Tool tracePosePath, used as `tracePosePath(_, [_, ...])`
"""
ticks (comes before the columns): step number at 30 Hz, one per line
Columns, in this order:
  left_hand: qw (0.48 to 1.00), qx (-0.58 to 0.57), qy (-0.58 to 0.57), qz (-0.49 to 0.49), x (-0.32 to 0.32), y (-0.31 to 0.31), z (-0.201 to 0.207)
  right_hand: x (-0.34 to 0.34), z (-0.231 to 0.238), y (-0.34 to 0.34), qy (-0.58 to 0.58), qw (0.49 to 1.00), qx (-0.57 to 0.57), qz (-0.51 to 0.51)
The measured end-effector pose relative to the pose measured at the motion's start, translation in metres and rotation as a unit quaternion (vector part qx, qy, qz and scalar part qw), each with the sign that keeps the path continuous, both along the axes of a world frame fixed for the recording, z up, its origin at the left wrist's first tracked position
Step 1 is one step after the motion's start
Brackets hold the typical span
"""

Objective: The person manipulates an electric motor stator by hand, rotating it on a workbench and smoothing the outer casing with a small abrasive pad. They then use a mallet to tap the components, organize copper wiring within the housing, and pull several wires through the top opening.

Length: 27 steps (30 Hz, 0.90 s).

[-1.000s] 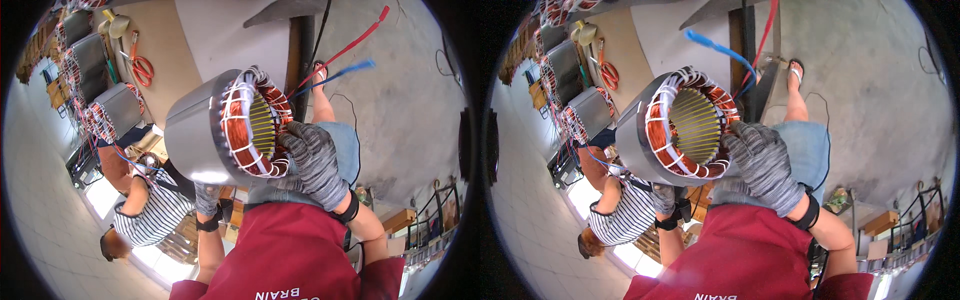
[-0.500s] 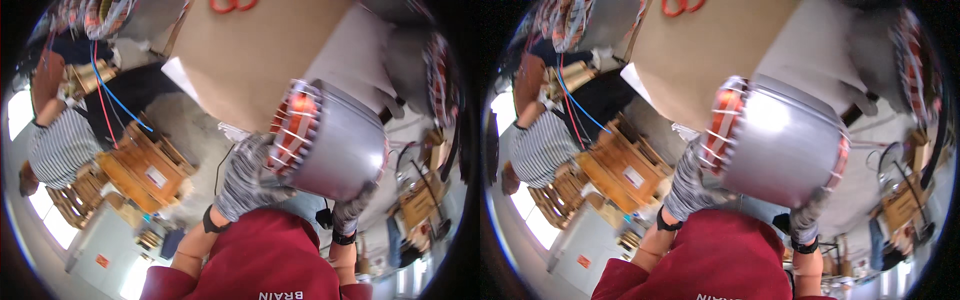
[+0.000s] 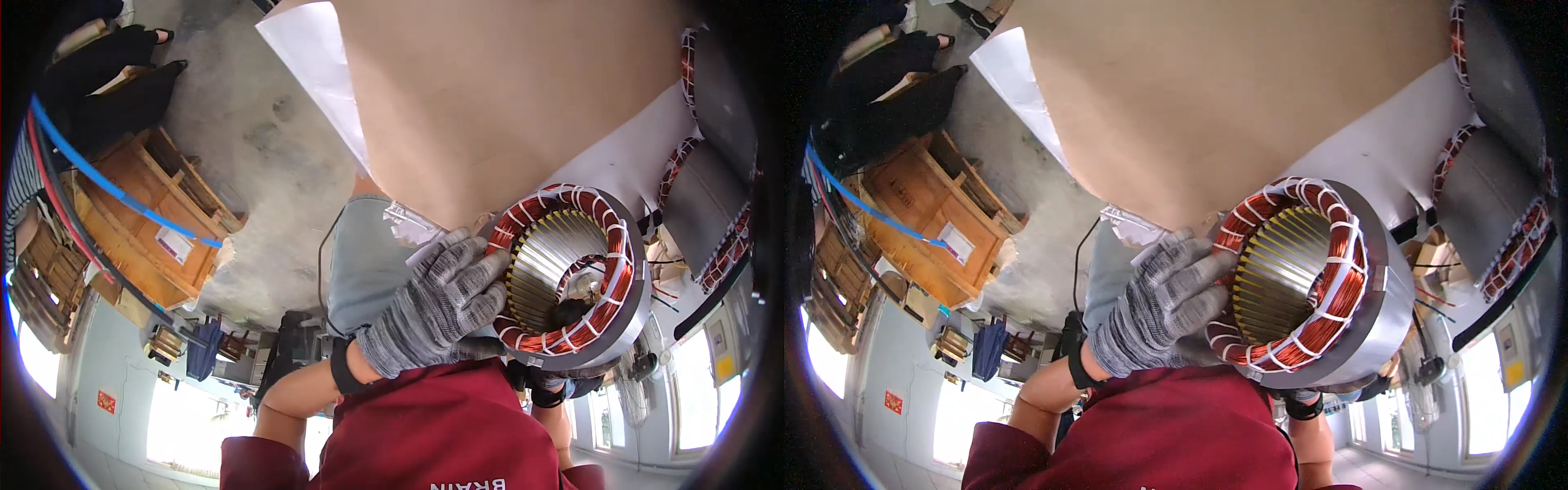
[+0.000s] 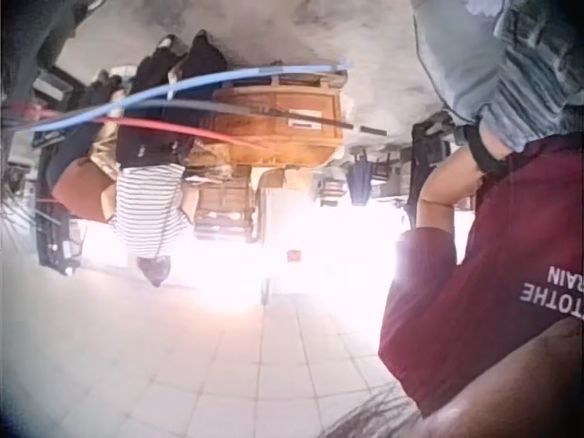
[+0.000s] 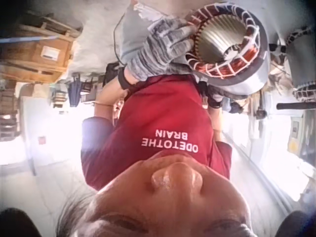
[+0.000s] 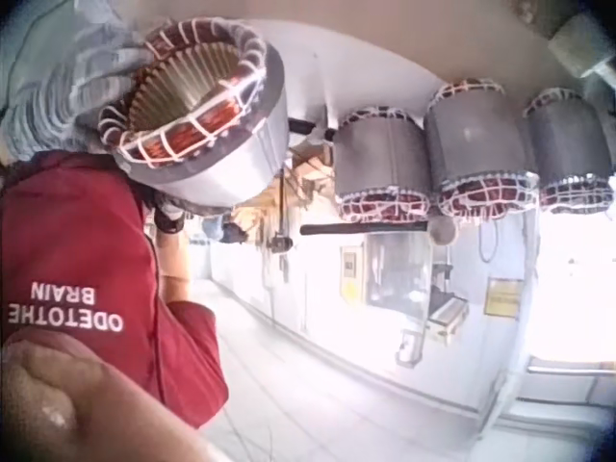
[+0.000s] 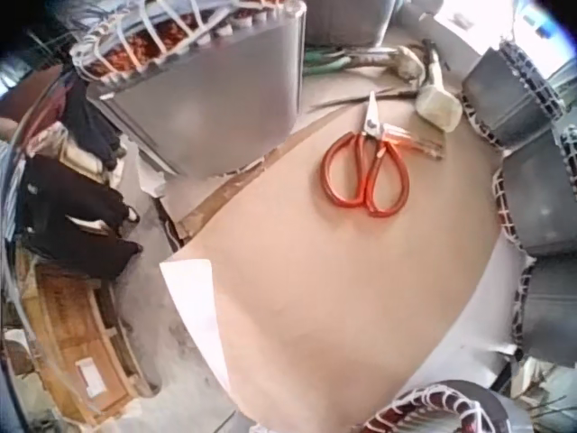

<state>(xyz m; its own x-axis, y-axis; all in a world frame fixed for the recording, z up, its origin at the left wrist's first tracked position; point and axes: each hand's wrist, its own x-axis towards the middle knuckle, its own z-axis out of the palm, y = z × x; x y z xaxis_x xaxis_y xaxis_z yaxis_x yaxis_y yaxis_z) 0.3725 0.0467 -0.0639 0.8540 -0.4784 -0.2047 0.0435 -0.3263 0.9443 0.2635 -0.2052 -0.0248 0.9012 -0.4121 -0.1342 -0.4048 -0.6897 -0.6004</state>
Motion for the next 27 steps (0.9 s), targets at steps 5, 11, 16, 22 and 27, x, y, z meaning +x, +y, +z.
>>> tracePosePath(5, [0.995,0.038,-0.086,-0.033,0.012,-0.002,-0.002,0.001,0.003,0.001,0.009,1.0,0.008,0.001])
tracePosePath(11, [0.993,0.07,-0.059,-0.071,0.024,0.0,0.005,0.001,0.003,0.001,0.014,1.0,0.015,-0.006])
tracePosePath(16, [0.987,0.073,-0.024,-0.14,0.03,0.007,0.008,-0.001,0.002,0.003,0.02,1.0,0.021,-0.006])
tracePosePath(22, [0.997,0.032,0.006,-0.069,0.028,0.003,0.007,0.001,0.006,0.002,0.014,1.0,0.017,0.001])
tracePosePath(27, [0.997,0.014,0.026,-0.077,0.025,-0.003,0.007,0.01,0.009,-0.001,0.0,1.0,0.006,-0.002])
